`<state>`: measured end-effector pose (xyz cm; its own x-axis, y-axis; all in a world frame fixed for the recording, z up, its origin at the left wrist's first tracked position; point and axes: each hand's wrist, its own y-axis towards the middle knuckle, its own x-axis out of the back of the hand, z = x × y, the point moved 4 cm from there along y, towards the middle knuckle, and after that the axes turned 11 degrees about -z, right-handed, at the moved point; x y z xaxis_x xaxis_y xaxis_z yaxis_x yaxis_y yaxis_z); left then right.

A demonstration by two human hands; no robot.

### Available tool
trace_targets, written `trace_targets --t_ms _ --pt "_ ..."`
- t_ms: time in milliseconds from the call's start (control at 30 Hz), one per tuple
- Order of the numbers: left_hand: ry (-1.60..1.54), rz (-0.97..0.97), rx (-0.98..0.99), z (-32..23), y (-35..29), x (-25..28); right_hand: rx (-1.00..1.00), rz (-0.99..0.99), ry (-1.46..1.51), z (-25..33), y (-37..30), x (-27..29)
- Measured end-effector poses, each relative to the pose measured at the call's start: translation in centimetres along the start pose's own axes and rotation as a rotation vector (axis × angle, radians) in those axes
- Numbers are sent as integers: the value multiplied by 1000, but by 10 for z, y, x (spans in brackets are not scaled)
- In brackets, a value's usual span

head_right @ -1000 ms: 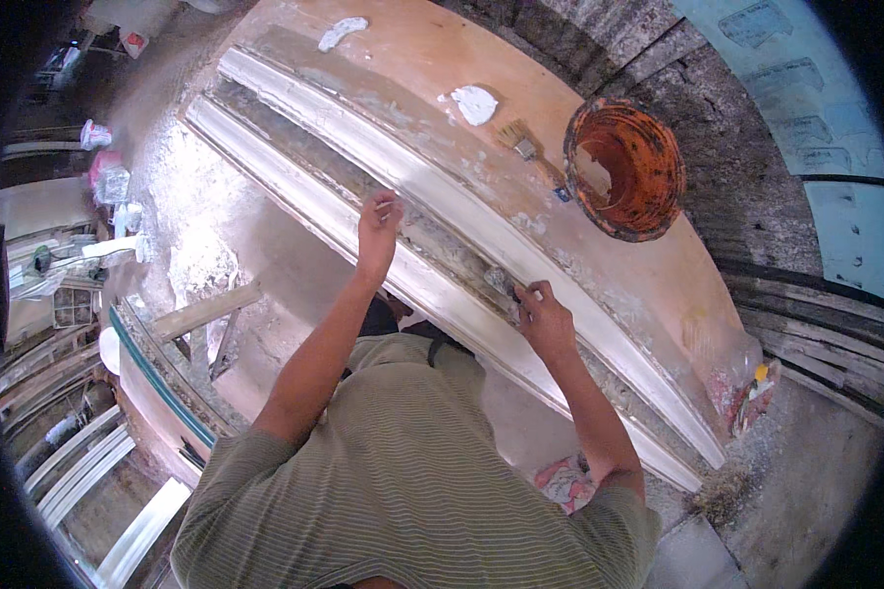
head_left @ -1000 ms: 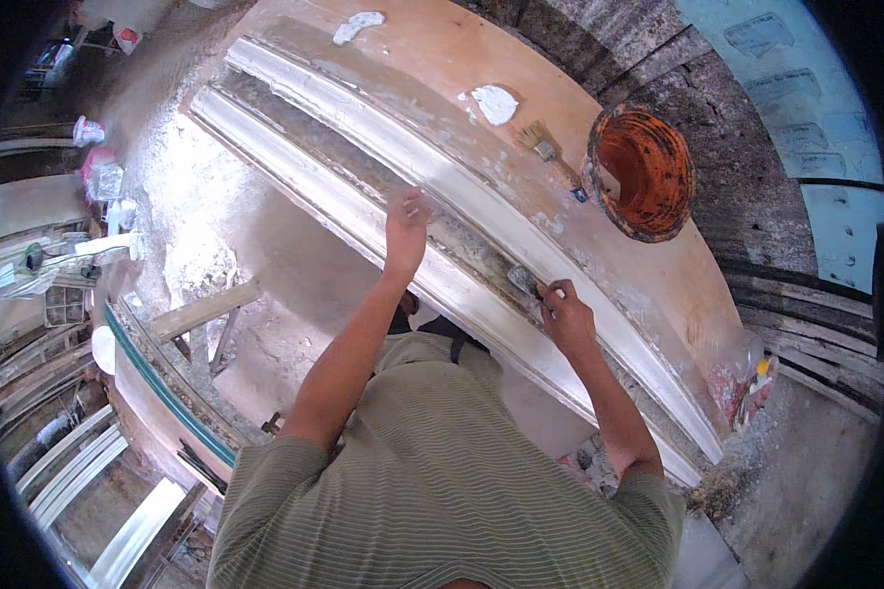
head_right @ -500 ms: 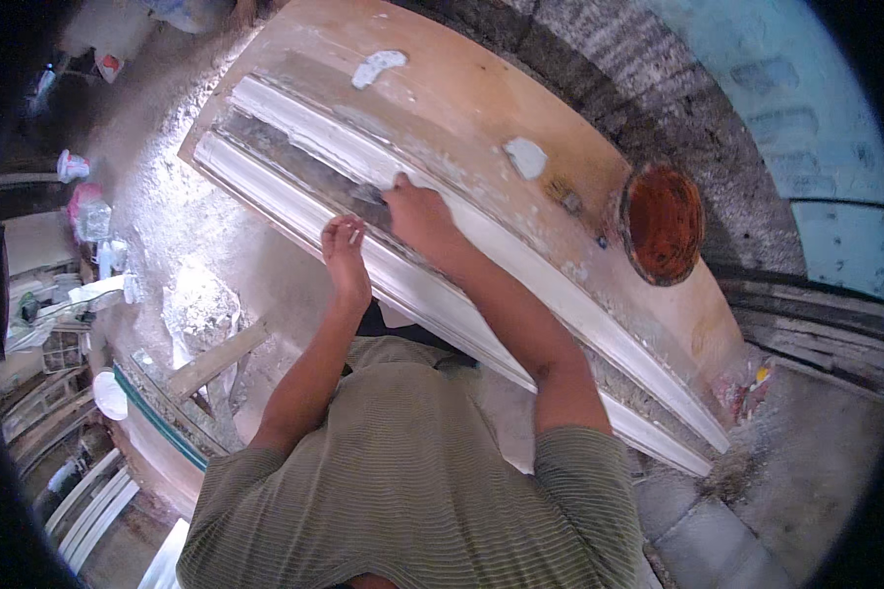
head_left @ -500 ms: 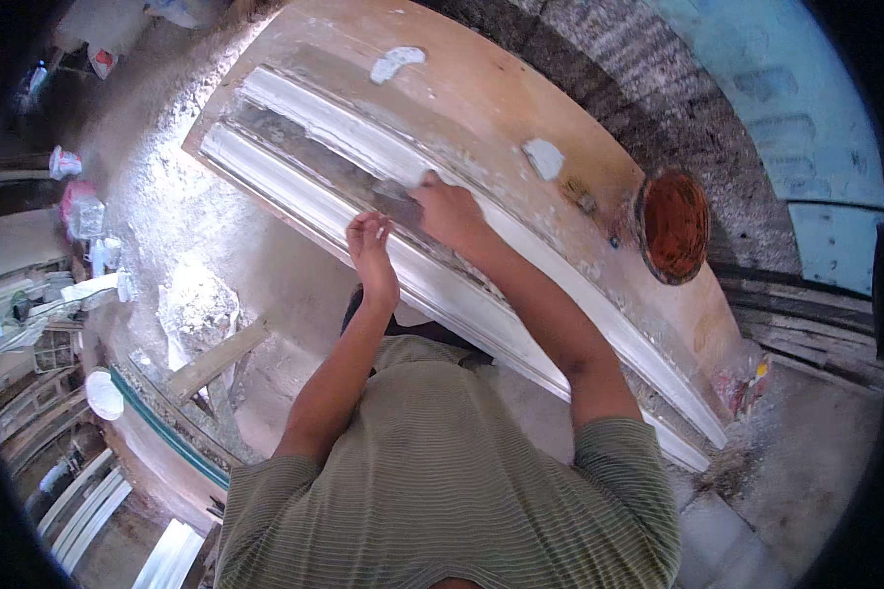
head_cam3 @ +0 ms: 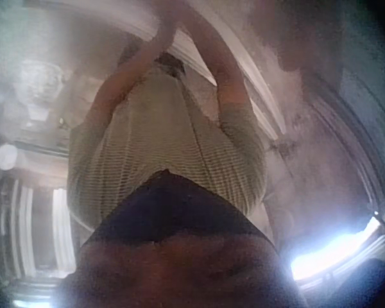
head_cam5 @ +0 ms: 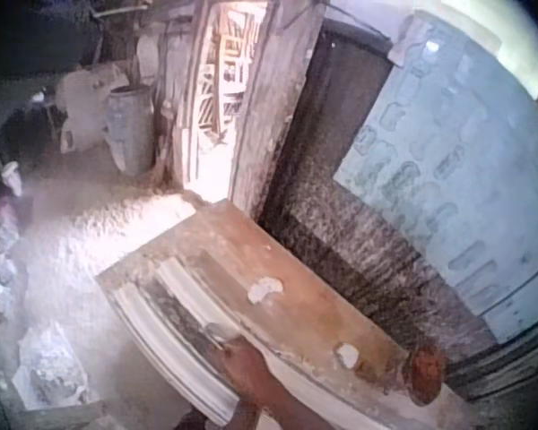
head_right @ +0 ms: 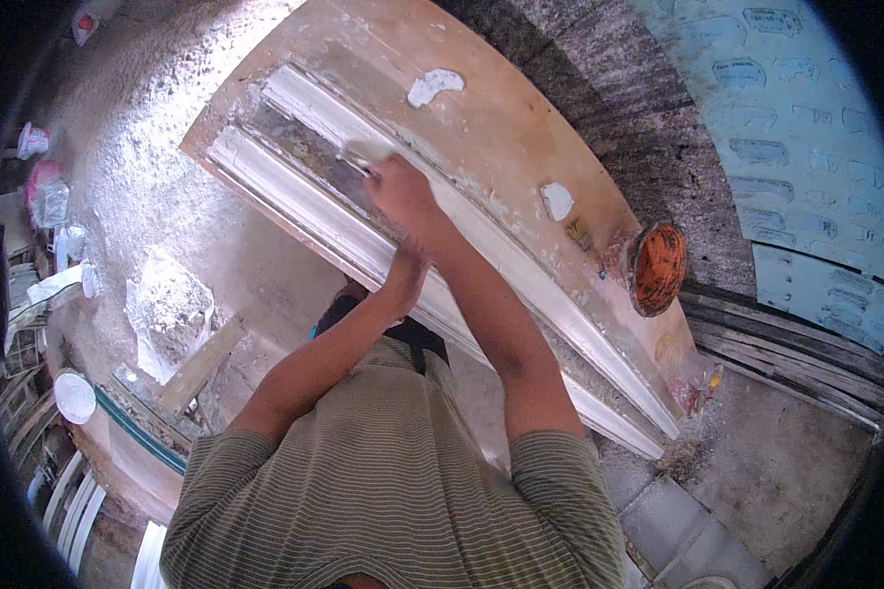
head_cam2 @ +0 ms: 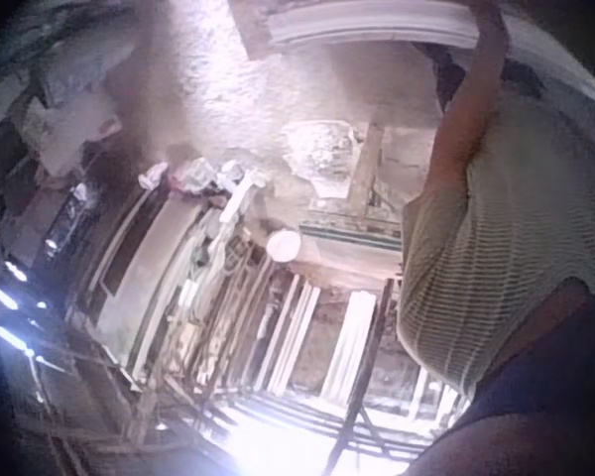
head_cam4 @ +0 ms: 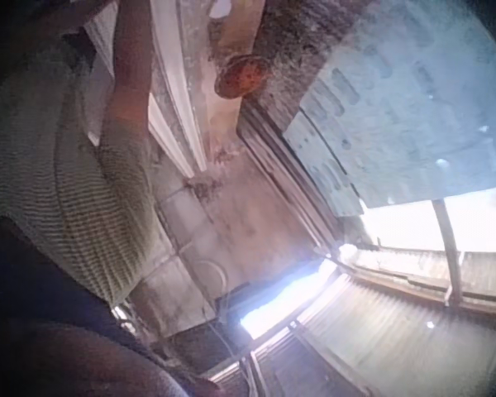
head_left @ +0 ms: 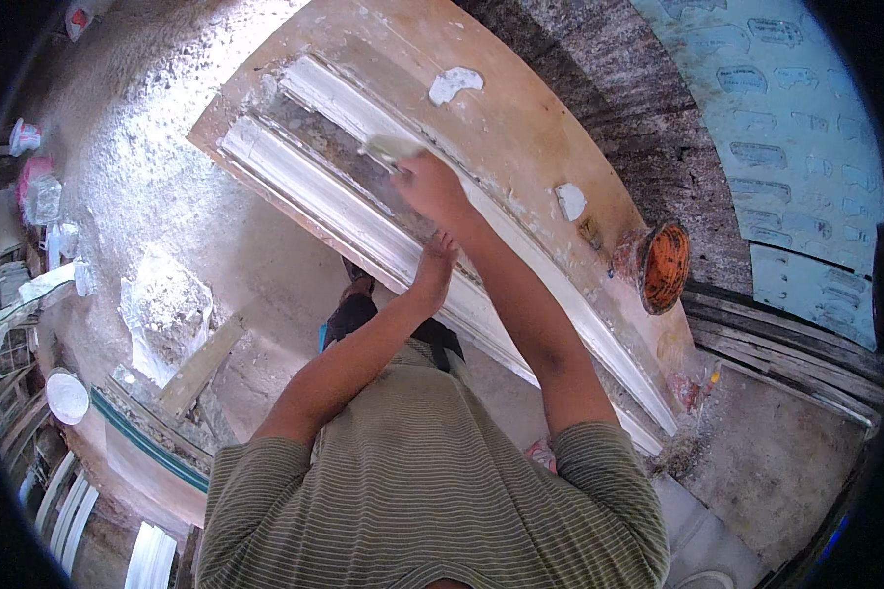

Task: The person sands long white wooden strips on a workbench using a sanding block, repeatedly moving the block along the length of the wood. The person then picks up a strip and places it against a wall with other similar pieces.

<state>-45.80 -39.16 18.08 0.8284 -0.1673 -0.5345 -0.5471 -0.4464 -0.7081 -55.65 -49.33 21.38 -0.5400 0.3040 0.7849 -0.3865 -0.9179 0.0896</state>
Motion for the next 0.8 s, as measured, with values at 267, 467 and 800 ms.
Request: trace_targets --t_ms 267,467,800 --pt "-168 -181 -128 -29 3 44 -931 93 435 -97 -178 78" --pt "-214 -302 -346 -71 17 44 -220 -149 255 -31 -39 -9" --pt "-144 -378 -398 -129 0 83 -222 -71 210 -32 -74 26"
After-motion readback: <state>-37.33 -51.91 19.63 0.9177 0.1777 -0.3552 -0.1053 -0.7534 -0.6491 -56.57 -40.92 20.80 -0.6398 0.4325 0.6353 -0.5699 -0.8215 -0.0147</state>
